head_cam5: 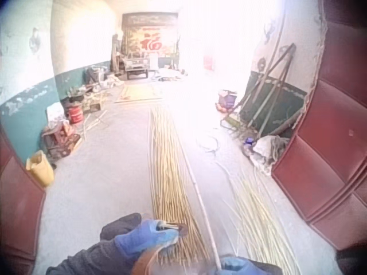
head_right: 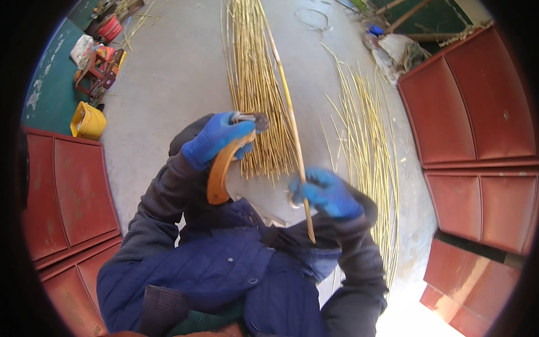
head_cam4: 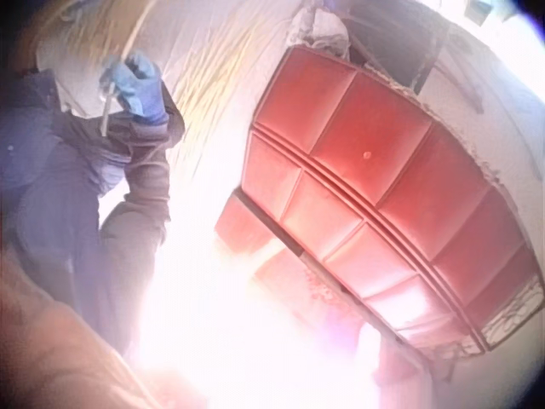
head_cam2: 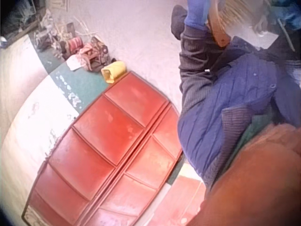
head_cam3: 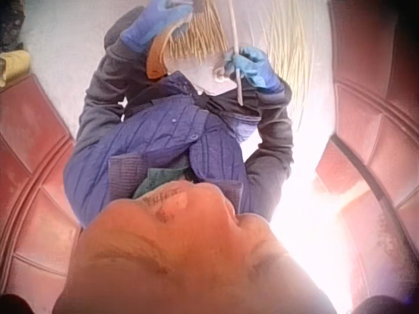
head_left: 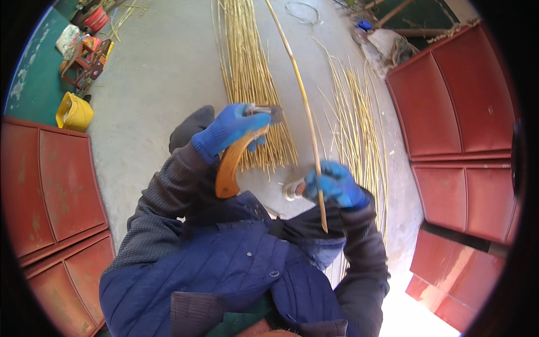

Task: The person sits on the floor and uses a handheld peeling tool to strip the outer layer from thin bamboo sticks. They handle the sticks one at a time, peeling them lengthwise and placing the finished pieces into a pile on the floor.

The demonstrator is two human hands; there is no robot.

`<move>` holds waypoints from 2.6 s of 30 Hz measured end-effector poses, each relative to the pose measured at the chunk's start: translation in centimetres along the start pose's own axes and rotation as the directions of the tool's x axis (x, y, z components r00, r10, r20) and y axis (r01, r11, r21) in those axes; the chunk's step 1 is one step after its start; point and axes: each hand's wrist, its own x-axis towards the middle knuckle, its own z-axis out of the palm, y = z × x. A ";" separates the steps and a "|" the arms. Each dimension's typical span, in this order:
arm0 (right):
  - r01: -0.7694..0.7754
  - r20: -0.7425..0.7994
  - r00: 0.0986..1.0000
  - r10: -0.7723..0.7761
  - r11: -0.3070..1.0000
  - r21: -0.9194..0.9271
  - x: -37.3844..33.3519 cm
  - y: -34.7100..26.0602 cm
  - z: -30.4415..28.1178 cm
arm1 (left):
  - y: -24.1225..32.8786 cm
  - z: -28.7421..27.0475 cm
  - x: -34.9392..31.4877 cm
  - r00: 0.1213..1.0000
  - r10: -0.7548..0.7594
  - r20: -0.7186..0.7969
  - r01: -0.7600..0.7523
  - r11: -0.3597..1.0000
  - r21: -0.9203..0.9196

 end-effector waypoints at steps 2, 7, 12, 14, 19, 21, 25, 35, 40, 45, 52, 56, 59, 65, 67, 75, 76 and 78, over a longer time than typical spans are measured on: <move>0.119 -0.007 0.993 -0.119 0.993 0.008 1.7 -0.9 0.3 | -0.5 1.9 -2.9 0.998 0.016 0.068 -0.020 0.999 0.049; 0.382 -0.082 0.916 -0.392 0.917 -0.111 6.6 -3.6 1.9 | -2.1 4.6 -9.3 0.988 0.059 0.145 -0.112 0.913 0.392; 0.449 -0.100 0.876 -0.472 0.874 -0.187 7.8 -5.1 3.4 | -1.9 5.0 -10.8 0.987 0.127 0.093 -0.158 0.832 0.532; 0.473 -0.115 0.862 -0.494 0.865 -0.169 7.7 -5.1 3.8 | -1.5 5.0 -10.9 0.996 0.063 0.056 -0.083 0.867 0.492; 0.539 -0.096 0.829 -0.550 0.834 -0.120 7.2 -4.9 4.4 | -1.2 4.7 -10.8 0.989 0.114 0.097 -0.148 0.836 0.528; 0.552 -0.085 0.823 -0.561 0.826 -0.110 7.0 -5.1 4.8 | -1.4 4.8 -10.8 0.987 0.121 0.105 -0.158 0.848 0.506; 0.463 -0.074 0.877 -0.475 0.876 -0.135 6.3 -5.6 5.8 | -1.3 4.8 -10.9 0.979 0.201 0.031 -0.185 0.815 0.549; 0.636 0.101 0.771 -0.629 0.753 -0.166 5.1 -3.2 7.0 | -1.7 3.2 -11.4 0.918 0.386 0.087 -0.341 0.661 0.668; 0.687 -0.148 0.692 -0.707 0.580 0.438 9.1 -16.5 5.2 | -2.6 4.4 -12.9 0.934 0.335 0.125 -0.308 0.576 0.758; 0.705 -0.378 0.700 -0.606 0.670 0.231 11.9 -12.6 10.1 | 1.8 2.6 -8.9 0.811 0.568 0.139 -0.471 0.495 0.730; 0.640 -0.337 0.552 -0.763 0.646 -0.416 7.2 -9.2 5.1 | 4.4 4.9 -4.7 0.909 0.416 0.011 -0.377 0.811 0.447; 0.253 -0.516 0.758 -0.398 0.910 -0.330 3.6 -0.8 9.0 | 4.8 5.5 -2.1 0.902 0.419 -0.105 -0.355 0.856 0.375; 0.406 -0.439 0.670 -0.598 0.791 -0.459 3.9 3.3 8.8 | 4.5 5.6 -0.7 0.878 0.464 -0.118 -0.381 0.827 0.414; 0.325 -0.329 0.672 -0.663 0.664 -0.673 5.5 3.3 6.7 | 1.9 5.7 -0.6 0.913 0.367 -0.181 -0.369 0.929 0.021; 0.344 -0.184 0.621 -0.762 0.477 -0.809 3.3 3.8 7.0 | 3.2 4.3 0.6 0.870 0.400 -0.288 -0.438 0.896 -0.077; 0.201 -0.132 0.744 -0.655 0.407 -0.891 -16.8 8.6 3.8 | 13.2 -7.6 2.8 0.792 0.475 -0.384 -0.441 0.879 0.179; 0.080 -0.198 0.804 -0.560 0.432 -0.898 -17.8 8.3 2.9 | 12.6 -6.7 3.2 0.787 0.500 -0.360 -0.474 0.865 0.165; -0.017 -0.265 0.827 -0.495 0.449 -0.893 -17.7 7.5 2.1 | 10.2 -3.1 4.5 0.778 0.502 -0.377 -0.502 0.858 0.106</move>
